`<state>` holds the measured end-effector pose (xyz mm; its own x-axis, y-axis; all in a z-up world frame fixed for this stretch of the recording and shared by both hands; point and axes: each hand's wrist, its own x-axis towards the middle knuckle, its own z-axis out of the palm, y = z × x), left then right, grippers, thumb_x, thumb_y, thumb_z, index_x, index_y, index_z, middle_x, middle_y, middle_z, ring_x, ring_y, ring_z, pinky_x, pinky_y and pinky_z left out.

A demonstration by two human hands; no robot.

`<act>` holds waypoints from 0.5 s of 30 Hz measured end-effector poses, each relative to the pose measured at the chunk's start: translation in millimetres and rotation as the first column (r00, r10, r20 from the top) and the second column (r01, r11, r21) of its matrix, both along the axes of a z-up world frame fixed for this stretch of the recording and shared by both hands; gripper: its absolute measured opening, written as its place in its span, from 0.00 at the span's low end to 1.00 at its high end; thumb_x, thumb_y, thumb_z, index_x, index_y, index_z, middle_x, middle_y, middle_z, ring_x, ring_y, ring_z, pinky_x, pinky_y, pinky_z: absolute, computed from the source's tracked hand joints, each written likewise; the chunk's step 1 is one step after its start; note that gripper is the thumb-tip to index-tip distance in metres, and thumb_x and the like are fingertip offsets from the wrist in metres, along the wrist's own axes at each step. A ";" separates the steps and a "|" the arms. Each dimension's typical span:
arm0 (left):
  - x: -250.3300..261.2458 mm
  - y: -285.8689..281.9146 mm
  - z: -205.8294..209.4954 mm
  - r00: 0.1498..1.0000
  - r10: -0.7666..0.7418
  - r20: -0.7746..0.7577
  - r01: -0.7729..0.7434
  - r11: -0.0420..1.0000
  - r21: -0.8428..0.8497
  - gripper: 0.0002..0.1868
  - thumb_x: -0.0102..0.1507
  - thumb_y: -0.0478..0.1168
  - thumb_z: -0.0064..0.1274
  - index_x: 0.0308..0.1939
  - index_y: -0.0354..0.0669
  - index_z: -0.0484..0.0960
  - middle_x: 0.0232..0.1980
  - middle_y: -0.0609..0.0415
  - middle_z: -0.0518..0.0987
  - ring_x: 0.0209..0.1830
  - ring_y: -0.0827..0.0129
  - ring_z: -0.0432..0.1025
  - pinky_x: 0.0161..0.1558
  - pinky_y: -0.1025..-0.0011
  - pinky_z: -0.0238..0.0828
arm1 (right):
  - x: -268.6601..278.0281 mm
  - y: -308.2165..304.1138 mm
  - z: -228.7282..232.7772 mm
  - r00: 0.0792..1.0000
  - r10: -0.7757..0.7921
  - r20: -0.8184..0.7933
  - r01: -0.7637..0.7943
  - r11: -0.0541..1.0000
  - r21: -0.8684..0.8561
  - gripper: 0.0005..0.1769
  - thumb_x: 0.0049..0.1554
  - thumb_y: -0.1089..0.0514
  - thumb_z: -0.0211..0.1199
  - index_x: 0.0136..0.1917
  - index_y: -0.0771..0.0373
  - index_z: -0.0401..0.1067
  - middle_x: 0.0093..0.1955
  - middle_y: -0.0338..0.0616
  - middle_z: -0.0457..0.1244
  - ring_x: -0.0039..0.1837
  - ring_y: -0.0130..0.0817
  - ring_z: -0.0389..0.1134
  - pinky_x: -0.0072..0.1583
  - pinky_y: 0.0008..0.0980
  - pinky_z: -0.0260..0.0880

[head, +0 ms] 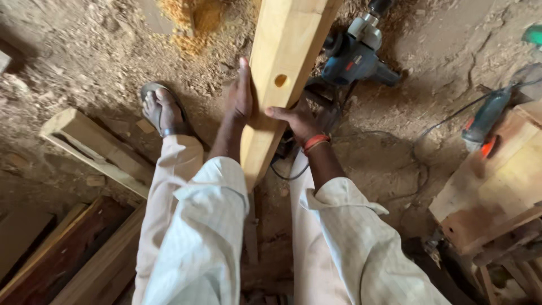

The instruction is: The person sits on the floor and uses a handheld power drill to bore a hole into a rectangular wooden plank. After drilling, the person inspects the hole and then resumes drilling.

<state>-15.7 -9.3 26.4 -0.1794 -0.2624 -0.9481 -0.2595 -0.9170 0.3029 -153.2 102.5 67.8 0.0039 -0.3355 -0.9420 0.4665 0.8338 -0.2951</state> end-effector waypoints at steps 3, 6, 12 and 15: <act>-8.0 -5.7 9.1 0.950 0.204 -0.237 -0.300 0.809 -0.505 0.52 0.71 0.74 0.36 0.73 0.25 0.63 0.76 0.32 0.65 0.78 0.49 0.59 0.77 0.55 0.51 | -7.3 -33.8 6.1 1.000 -0.023 -0.021 0.018 0.975 -0.220 0.44 0.47 0.54 0.79 0.72 0.69 0.66 0.65 0.44 0.67 0.67 0.36 0.67 0.67 0.36 0.68; 11.8 5.4 35.8 0.979 0.190 -0.076 -0.205 0.926 -0.317 0.45 0.74 0.67 0.30 0.64 0.24 0.78 0.58 0.31 0.82 0.55 0.48 0.77 0.60 0.55 0.72 | 4.7 -38.6 37.1 0.998 0.038 -0.044 -0.047 0.976 -0.213 0.43 0.48 0.54 0.79 0.72 0.68 0.66 0.64 0.49 0.68 0.64 0.41 0.70 0.66 0.38 0.72; 47.4 -30.3 34.2 0.948 0.312 -0.059 -0.313 0.888 -0.338 0.47 0.67 0.72 0.30 0.67 0.32 0.74 0.65 0.41 0.78 0.65 0.58 0.74 0.65 0.65 0.69 | 36.9 -63.3 8.2 0.992 0.099 -0.073 -0.119 0.917 -0.380 0.54 0.45 0.50 0.80 0.76 0.60 0.53 0.71 0.43 0.62 0.71 0.35 0.64 0.70 0.36 0.66; 50.7 -71.0 18.4 0.973 0.127 0.192 -0.112 0.990 -0.086 0.52 0.66 0.75 0.19 0.65 0.33 0.77 0.58 0.33 0.81 0.59 0.51 0.79 0.60 0.59 0.74 | 41.5 -95.1 -5.4 0.972 0.172 -0.163 -0.212 0.937 -0.277 0.47 0.52 0.45 0.76 0.76 0.63 0.59 0.70 0.49 0.66 0.69 0.40 0.68 0.69 0.39 0.70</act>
